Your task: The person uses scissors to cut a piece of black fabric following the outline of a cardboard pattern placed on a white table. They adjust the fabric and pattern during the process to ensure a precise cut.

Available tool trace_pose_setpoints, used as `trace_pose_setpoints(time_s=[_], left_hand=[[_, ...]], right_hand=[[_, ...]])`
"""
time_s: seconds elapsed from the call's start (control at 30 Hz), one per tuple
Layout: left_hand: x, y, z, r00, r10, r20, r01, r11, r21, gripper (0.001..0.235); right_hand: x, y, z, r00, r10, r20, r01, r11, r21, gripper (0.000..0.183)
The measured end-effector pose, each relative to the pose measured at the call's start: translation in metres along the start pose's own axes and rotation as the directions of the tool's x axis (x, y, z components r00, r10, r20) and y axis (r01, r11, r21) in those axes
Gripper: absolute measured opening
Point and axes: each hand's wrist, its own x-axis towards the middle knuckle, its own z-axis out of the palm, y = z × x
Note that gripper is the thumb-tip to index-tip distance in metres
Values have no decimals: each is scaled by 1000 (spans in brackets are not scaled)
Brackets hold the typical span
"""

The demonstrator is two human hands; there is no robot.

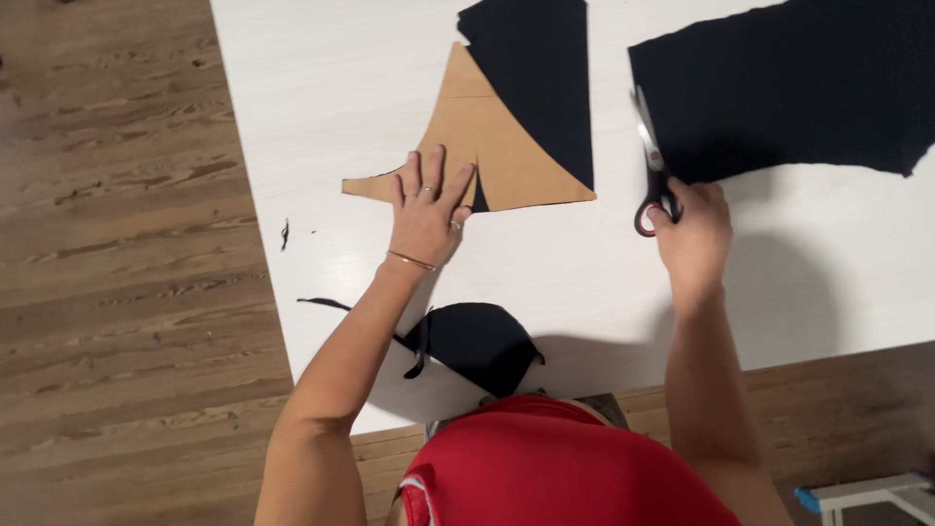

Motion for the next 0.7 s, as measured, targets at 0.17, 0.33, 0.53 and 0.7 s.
trace_pose_setpoints(time_s=[0.17,0.33,0.53,0.7], left_hand=[[4,6,-10,989,-59,132,53,998,46,63],[5,8,-17,971,-87,224,69,994,88,62],[7,4,-18,973,-83,215,67,994,81,62],[4,4,-16,977,-76,201,65,996,62,63]], right_hand=[[6,-17,28,923,-350,-160,377,905,196,37],[12,-25,48,918,-391,63,372,905,205,47],[17,-21,57,912,-407,-60,411,905,113,32],[13,-21,71,944,-327,-41,329,931,157,23]])
